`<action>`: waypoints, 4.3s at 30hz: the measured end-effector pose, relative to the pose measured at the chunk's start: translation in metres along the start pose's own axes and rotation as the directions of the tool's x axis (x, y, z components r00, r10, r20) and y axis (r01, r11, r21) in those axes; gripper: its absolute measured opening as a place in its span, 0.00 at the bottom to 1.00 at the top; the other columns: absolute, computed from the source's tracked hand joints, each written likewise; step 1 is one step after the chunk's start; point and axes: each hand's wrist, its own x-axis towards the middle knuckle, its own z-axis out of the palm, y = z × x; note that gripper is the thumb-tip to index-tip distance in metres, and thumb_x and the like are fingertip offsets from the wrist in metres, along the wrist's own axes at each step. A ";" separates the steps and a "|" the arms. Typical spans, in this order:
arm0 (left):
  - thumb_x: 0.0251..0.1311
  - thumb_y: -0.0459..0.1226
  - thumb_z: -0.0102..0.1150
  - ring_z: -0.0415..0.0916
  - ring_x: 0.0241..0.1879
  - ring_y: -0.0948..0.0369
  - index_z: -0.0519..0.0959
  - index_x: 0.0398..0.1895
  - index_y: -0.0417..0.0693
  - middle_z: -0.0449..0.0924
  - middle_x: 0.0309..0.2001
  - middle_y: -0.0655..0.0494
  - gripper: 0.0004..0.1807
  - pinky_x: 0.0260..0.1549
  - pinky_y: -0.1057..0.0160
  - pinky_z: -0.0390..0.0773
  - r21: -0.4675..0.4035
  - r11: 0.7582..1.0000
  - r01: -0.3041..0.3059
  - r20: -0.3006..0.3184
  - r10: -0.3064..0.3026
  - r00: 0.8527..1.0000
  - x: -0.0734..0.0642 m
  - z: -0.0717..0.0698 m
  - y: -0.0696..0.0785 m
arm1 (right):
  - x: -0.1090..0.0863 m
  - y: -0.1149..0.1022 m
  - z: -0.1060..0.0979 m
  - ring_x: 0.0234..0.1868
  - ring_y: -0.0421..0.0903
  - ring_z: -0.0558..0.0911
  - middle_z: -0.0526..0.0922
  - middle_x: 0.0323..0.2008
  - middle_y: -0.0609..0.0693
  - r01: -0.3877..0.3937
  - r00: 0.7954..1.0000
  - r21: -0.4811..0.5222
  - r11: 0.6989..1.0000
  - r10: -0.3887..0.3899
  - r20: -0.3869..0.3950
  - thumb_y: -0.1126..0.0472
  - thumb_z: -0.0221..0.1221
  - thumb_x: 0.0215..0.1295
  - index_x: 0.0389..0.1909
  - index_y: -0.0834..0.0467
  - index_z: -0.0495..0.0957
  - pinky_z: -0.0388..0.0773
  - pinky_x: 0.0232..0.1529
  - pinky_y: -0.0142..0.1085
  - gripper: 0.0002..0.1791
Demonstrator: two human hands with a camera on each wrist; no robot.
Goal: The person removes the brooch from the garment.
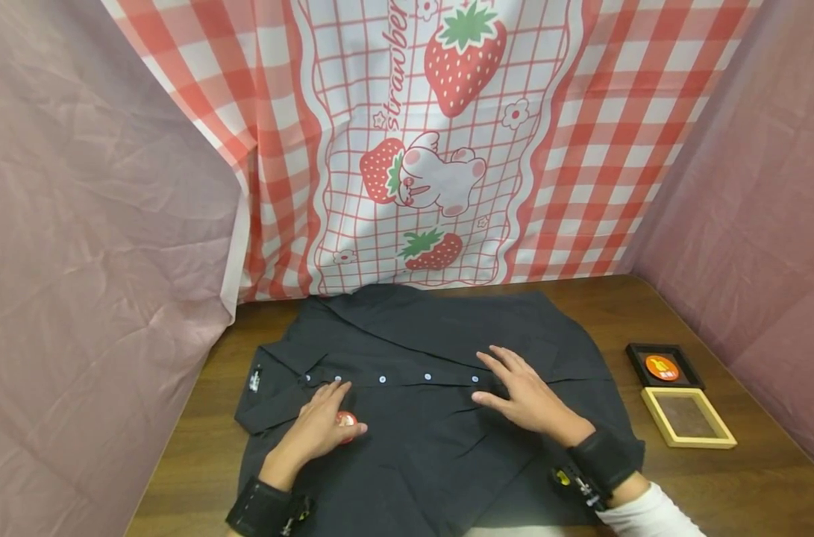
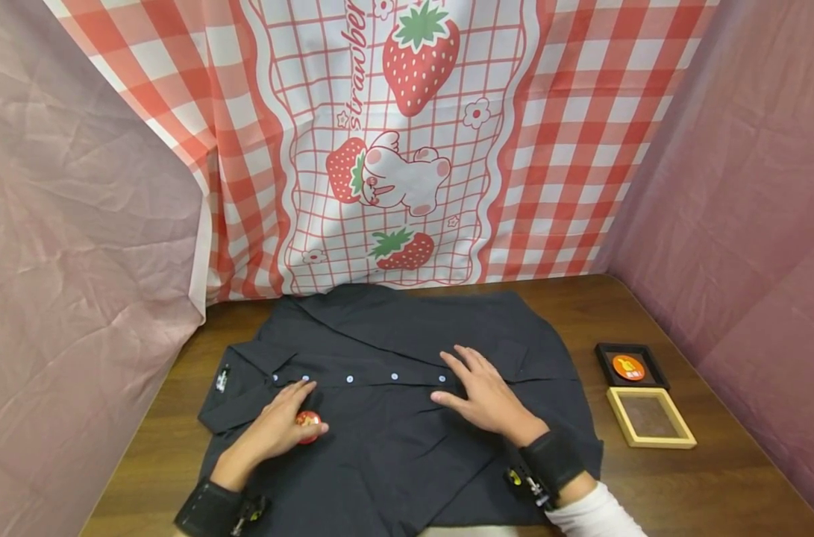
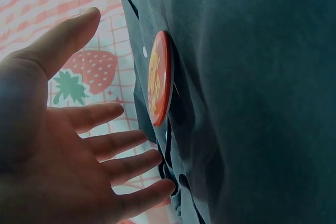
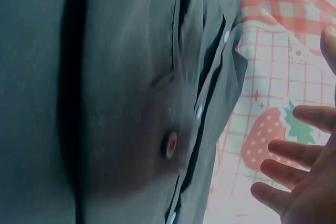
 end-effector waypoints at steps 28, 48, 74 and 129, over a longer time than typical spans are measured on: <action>0.42 0.46 0.77 0.64 0.67 0.39 0.67 0.67 0.35 0.68 0.66 0.35 0.48 0.64 0.39 0.65 0.047 0.999 0.027 0.012 -0.028 1.000 -0.014 -0.017 -0.013 | 0.036 -0.055 0.026 0.61 0.53 0.76 0.75 0.61 0.55 0.133 0.985 0.117 0.984 -0.143 0.091 0.43 0.59 0.65 0.67 0.55 0.69 0.75 0.59 0.51 0.33; 0.40 0.45 0.78 0.63 0.68 0.38 0.70 0.65 0.35 0.62 0.70 0.37 0.46 0.64 0.39 0.66 0.053 0.996 0.068 0.021 -0.069 0.997 -0.013 -0.013 -0.011 | 0.052 -0.091 0.048 0.60 0.51 0.77 0.75 0.59 0.54 0.159 0.957 0.148 0.976 -0.189 0.220 0.43 0.60 0.65 0.67 0.58 0.67 0.75 0.60 0.49 0.36; 0.42 0.44 0.78 0.69 0.62 0.42 0.74 0.60 0.35 0.74 0.61 0.40 0.40 0.61 0.41 0.70 0.070 0.997 0.044 0.052 -0.048 0.997 -0.018 -0.016 -0.016 | 0.071 -0.133 0.066 0.56 0.46 0.78 0.78 0.56 0.51 0.230 0.929 0.114 0.966 -0.253 0.270 0.43 0.60 0.65 0.64 0.58 0.72 0.77 0.58 0.41 0.32; 0.40 0.38 0.78 0.63 0.68 0.40 0.70 0.63 0.32 0.68 0.66 0.36 0.44 0.65 0.41 0.65 0.031 0.997 0.077 0.115 -0.080 0.990 -0.020 -0.019 -0.025 | 0.080 -0.162 0.120 0.44 0.39 0.78 0.81 0.47 0.45 0.386 0.898 -0.104 0.917 -0.347 0.269 0.51 0.68 0.57 0.53 0.52 0.79 0.76 0.45 0.28 0.23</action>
